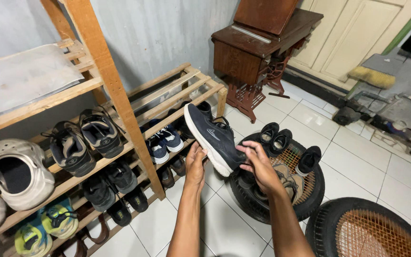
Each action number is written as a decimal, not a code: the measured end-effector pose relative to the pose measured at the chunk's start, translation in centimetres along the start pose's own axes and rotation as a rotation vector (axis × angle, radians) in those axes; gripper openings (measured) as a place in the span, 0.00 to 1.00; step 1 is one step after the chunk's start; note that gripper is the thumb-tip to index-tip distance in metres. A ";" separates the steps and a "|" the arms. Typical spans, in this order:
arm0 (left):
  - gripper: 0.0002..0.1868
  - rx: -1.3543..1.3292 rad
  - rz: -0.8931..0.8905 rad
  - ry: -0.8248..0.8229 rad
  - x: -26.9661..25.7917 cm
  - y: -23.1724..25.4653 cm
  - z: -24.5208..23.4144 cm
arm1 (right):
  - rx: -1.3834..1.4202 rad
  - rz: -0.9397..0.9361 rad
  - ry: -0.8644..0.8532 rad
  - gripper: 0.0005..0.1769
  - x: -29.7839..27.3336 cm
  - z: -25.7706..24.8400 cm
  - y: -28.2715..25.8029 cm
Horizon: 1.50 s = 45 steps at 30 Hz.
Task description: The person picks up shoes from a wooden rack and from round tire-based stands, then places them back onto the rack. The person handles several pairs of sneakers and sandals, arranging them on the shelves.
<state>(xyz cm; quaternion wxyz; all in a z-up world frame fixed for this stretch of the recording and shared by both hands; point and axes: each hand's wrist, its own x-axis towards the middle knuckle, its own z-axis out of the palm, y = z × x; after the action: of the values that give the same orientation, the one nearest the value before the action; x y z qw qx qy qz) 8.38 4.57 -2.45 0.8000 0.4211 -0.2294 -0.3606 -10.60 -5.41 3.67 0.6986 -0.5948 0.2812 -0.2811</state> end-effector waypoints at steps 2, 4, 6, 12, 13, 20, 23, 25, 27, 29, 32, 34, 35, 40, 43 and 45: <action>0.34 0.000 0.088 -0.026 0.0 0.0 0.1 | -0.103 -0.064 -0.057 0.19 -0.3 -0.3 0.5; 0.34 -0.003 0.141 -0.046 0.0 0.2 0.4 | -0.217 -0.015 -0.088 0.21 -0.3 -0.4 1.4; 0.35 -0.011 0.155 -0.056 -0.2 0.4 0.6 | -0.228 -0.015 -0.107 0.21 0.0 -0.4 2.5; 0.35 -0.010 -0.029 -0.016 -0.8 1.7 0.8 | -0.104 -0.059 -0.083 0.17 0.7 -0.8 4.1; 0.35 -0.012 -0.024 -0.011 -0.8 1.7 0.8 | -0.116 -0.066 -0.087 0.17 0.6 -0.8 4.1; 0.31 -0.011 0.109 0.005 -0.4 1.1 0.3 | -0.140 -0.068 -0.073 0.16 0.0 0.2 3.5; 0.32 0.032 0.108 0.011 -0.1 0.9 0.0 | -0.183 -0.076 -0.063 0.16 -0.1 0.3 3.3; 0.35 0.061 0.049 0.007 0.2 1.1 -0.4 | -0.171 -0.092 -0.069 0.16 -0.1 0.3 3.2; 0.37 0.067 -0.062 -0.003 0.6 1.5 -1.0 | -0.188 -0.088 -0.067 0.16 0.0 0.3 3.3; 0.39 -0.088 -0.027 -0.031 1.1 1.8 -1.8 | -0.233 -0.064 -0.058 0.16 -0.1 0.1 3.5; 0.39 -0.240 0.029 -0.074 2.6 1.8 -3.0 | -0.222 -0.107 -0.106 0.15 -0.1 -0.1 4.0; 0.38 -0.276 0.060 -0.076 3.4 1.2 -3.8 | -0.230 -0.086 -0.095 0.15 -0.2 0.0 4.5; 0.38 -0.273 0.076 -0.067 3.7 0.8 -4.1 | -0.234 -0.079 -0.095 0.15 0.0 0.1 4.7; 0.38 -0.239 0.044 -0.047 4.2 0.8 -4.5 | -0.190 -0.015 -0.054 0.15 0.6 0.1 6.1; 0.42 0.015 0.089 -0.002 3.8 3.6 -4.0 | -0.163 -0.052 -0.045 0.15 1.0 -0.2 6.9; 0.52 0.405 0.339 0.134 3.6 6.7 -2.9 | -0.147 -0.080 -0.032 0.15 1.5 -0.3 7.2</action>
<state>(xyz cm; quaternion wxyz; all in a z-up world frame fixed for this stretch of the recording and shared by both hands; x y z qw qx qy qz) 15.17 5.87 1.81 0.7618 0.5511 -0.3107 -0.1395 -9.38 -5.68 -3.55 0.6455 -0.6598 0.2661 -0.2779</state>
